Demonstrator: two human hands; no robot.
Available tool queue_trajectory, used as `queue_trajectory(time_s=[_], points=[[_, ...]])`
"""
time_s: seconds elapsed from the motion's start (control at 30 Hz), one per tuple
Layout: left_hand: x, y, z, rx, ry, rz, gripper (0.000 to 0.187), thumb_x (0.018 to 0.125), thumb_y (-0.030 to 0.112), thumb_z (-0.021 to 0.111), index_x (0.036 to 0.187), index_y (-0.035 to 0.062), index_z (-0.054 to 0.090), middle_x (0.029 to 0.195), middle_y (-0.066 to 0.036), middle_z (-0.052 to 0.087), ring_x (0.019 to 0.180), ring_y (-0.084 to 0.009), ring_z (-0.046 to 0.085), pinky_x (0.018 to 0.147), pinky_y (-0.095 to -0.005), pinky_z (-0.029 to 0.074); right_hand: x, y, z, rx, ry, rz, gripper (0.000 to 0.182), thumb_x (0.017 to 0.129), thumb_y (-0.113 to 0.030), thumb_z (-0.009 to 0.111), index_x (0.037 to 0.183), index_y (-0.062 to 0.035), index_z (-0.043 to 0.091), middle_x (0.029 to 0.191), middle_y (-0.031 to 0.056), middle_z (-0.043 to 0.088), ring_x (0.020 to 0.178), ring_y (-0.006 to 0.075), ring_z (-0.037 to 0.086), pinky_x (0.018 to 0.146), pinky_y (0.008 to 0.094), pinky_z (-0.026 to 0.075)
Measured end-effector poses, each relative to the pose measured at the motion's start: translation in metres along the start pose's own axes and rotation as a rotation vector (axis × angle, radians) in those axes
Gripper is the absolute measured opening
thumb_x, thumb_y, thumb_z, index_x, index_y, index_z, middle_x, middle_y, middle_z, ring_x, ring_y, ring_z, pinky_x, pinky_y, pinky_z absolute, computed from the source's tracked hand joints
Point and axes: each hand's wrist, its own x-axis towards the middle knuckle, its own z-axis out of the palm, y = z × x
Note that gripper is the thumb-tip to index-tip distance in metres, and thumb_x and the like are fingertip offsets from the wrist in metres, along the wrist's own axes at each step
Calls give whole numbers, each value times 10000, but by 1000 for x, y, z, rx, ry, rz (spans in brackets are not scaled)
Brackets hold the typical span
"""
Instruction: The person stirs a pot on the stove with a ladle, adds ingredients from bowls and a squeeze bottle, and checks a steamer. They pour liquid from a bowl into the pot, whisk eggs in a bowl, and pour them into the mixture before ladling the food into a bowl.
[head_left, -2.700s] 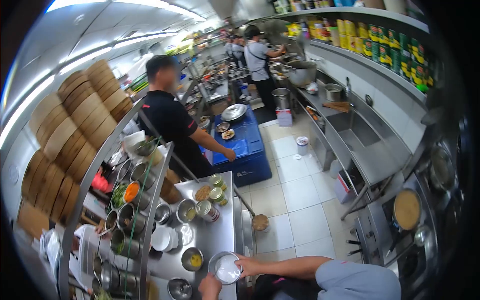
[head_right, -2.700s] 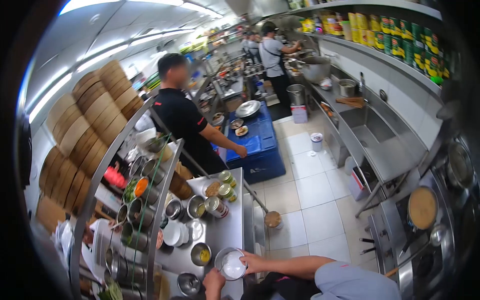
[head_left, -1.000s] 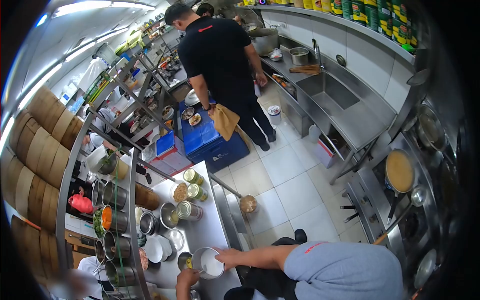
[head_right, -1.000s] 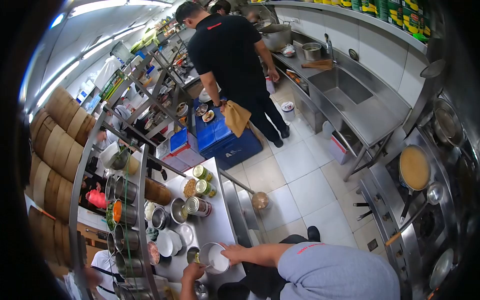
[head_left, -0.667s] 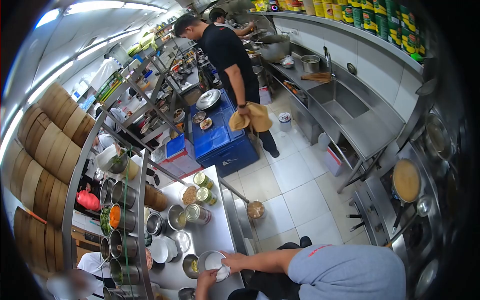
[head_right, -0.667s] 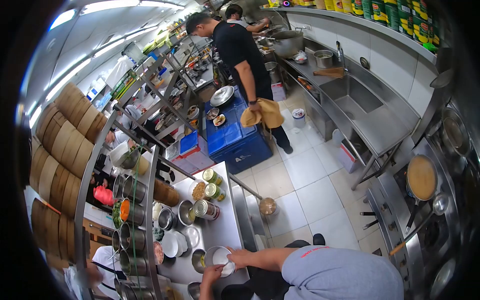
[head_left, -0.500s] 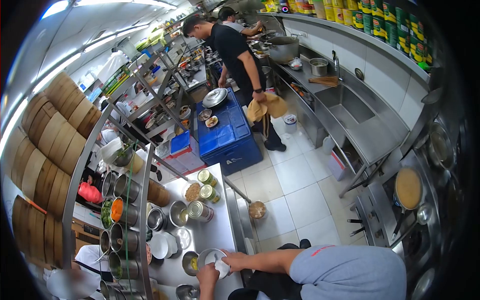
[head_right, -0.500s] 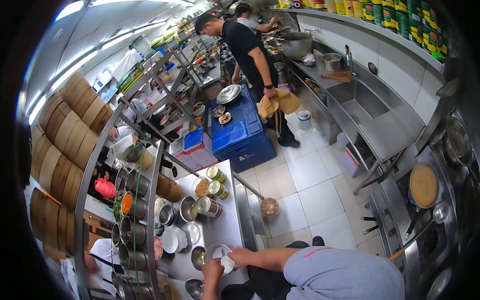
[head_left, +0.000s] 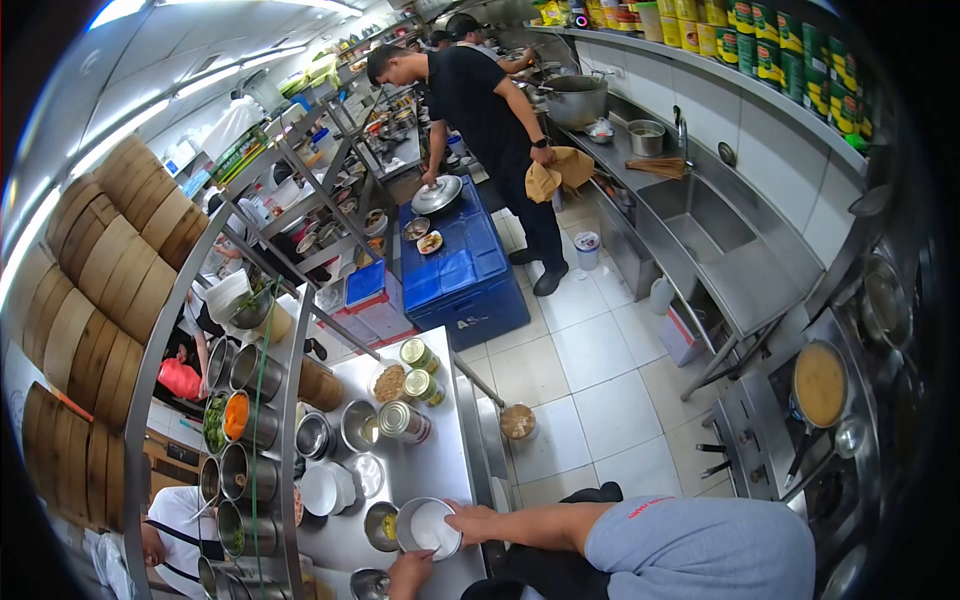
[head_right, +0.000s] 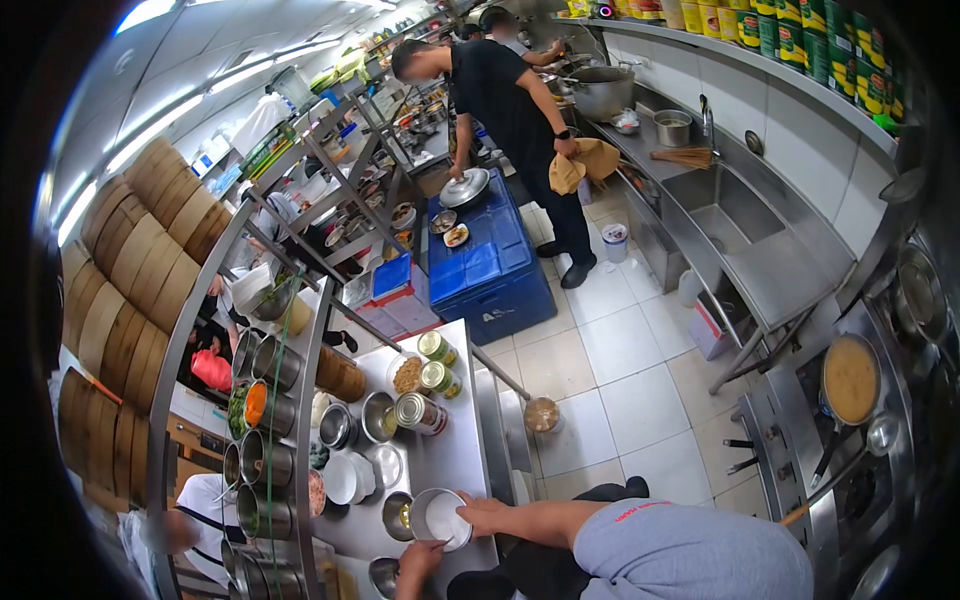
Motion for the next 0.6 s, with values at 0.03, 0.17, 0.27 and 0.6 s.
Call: queue_trajectory(time_s=[0.03,0.17,0.27,0.6], points=[[0,12,2,-5,2,-3,328,892,386,595,1166,300,753,1047,-158,736,996,-387,700,899,-480,553,0,0,-2,-4,-3,-3,607,734,-406,833,1162,-54,585,1525,220,323,1091,453,621,921,530,535],[16,55,5,98,225,72,295,842,269,613,1089,238,772,960,-152,750,901,-370,727,804,-510,574,-1,-1,-2,26,-12,6,612,731,-417,840,1174,-77,591,1538,220,313,1121,453,606,928,532,530],[36,48,0,207,272,-15,280,778,200,631,1008,116,766,927,-165,751,886,-368,731,788,-494,577,-3,-3,-3,7,-12,9,599,735,-419,838,1170,-89,592,1541,219,311,1134,454,597,932,536,525],[-6,7,-10,233,103,-52,252,811,265,632,1000,201,784,958,-149,752,906,-372,720,799,-501,574,-4,-3,-2,6,-4,22,543,751,-423,826,1097,-84,580,1555,222,298,1133,457,594,925,540,526]])
